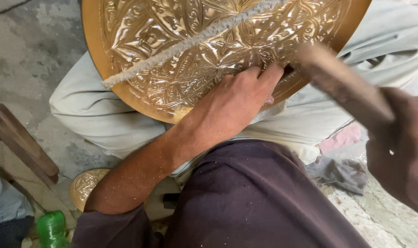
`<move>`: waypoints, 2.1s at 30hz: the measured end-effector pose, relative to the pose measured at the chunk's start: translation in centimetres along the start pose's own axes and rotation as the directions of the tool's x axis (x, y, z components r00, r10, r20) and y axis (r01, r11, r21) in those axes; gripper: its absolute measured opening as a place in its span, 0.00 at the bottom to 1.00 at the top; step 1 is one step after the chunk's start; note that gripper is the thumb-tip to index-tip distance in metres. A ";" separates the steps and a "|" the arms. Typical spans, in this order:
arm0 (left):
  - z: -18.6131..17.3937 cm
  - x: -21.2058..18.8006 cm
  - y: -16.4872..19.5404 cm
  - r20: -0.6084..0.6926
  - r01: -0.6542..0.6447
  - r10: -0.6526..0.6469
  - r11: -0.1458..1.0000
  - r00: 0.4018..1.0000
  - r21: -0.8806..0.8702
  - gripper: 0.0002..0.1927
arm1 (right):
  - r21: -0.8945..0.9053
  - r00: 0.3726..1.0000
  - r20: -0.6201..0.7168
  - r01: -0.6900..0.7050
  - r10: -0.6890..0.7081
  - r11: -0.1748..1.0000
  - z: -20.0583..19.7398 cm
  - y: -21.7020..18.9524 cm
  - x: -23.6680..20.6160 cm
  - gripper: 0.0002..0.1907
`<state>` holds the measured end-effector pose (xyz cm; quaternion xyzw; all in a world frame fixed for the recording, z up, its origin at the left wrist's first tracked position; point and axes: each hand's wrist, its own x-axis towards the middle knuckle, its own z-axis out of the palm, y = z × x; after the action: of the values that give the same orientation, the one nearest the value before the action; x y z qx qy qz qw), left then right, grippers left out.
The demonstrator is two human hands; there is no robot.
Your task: The person sits on the floor with an engraved brass tray on their lap, holds a chisel against the tray's surface with one hand, and strikes the chisel with a wooden mallet held in the other hand, working the decorative pattern across the tray. They reposition the chisel repeatedly and occasionally rotate the tray to reach new areas.
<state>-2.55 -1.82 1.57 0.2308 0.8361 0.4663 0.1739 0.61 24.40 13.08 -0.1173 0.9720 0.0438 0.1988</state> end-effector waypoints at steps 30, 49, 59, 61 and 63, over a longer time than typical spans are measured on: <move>-1.8 0.0 0.5 0.146 0.090 -0.090 0.996 0.985 0.001 0.17 | 0.156 0.929 0.137 -0.364 0.345 0.918 -1.0 -1.8 0.2 0.33; -3.2 -0.1 1.3 0.236 0.145 -0.135 0.989 0.962 -0.027 0.15 | 0.050 0.981 0.103 -0.171 0.166 0.984 -0.6 -2.5 -0.6 0.28; -3.6 -0.3 0.9 0.210 0.120 -0.103 0.990 0.972 -0.071 0.19 | 0.056 0.849 0.238 -0.498 0.473 0.866 0.1 -2.2 -0.4 0.39; -3.7 -0.4 0.9 0.221 0.127 -0.118 0.992 0.968 -0.026 0.15 | -0.090 0.925 0.279 -0.241 0.257 0.966 0.4 -1.8 -0.7 0.38; -3.9 -0.4 0.9 0.217 0.119 -0.115 0.993 0.969 -0.003 0.13 | -0.084 0.936 0.272 -0.209 0.224 0.974 0.3 -1.5 -0.9 0.36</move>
<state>-3.96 -4.38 4.31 0.2292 0.8205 0.4341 0.2931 1.91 23.17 13.11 -0.0074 0.9396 0.1074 0.3249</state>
